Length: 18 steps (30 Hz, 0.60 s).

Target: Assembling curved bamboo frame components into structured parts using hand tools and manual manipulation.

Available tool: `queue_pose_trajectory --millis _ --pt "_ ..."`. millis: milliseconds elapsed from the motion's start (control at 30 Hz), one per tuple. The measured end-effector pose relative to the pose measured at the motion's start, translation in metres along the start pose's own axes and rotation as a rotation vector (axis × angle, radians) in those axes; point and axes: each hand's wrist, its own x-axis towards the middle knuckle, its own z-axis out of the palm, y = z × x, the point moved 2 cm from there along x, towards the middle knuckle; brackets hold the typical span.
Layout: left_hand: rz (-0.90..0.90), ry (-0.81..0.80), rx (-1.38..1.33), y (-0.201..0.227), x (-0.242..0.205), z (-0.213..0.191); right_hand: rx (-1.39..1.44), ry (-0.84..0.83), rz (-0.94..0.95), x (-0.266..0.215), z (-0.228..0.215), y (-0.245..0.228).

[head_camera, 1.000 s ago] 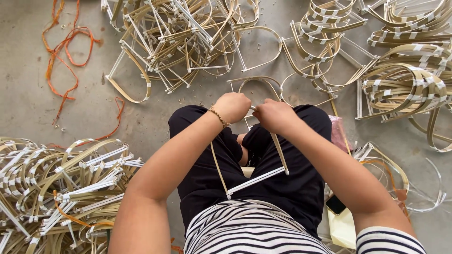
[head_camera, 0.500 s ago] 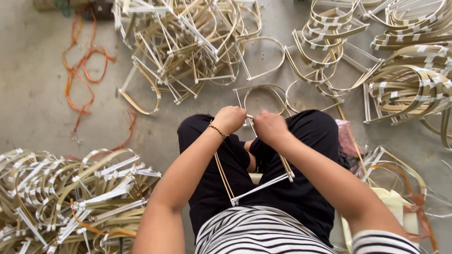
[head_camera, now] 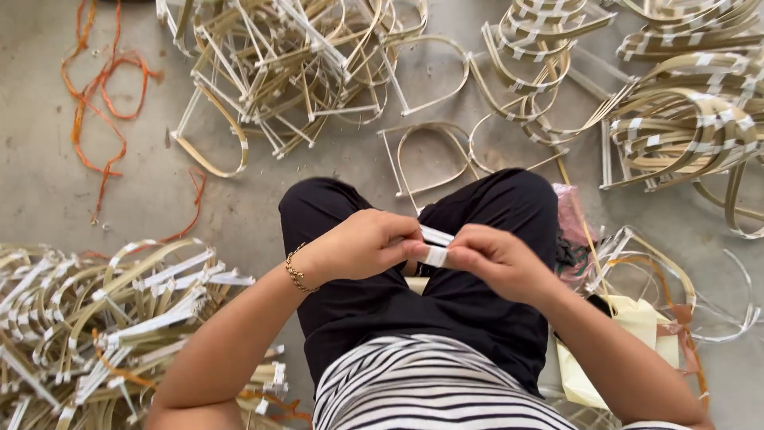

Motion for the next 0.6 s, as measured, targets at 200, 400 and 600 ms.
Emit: queue_pose_trajectory --millis 200,400,600 --pt "-0.218 -0.129 -0.098 -0.04 -0.052 0.035 -0.225 -0.088 -0.046 0.014 0.058 0.004" --pt "-0.042 0.101 -0.023 -0.069 -0.079 0.063 -0.21 -0.336 0.497 0.036 0.072 0.013" --pt "0.023 0.118 -0.144 -0.052 -0.057 0.04 -0.118 -0.253 0.113 0.026 0.02 0.028"
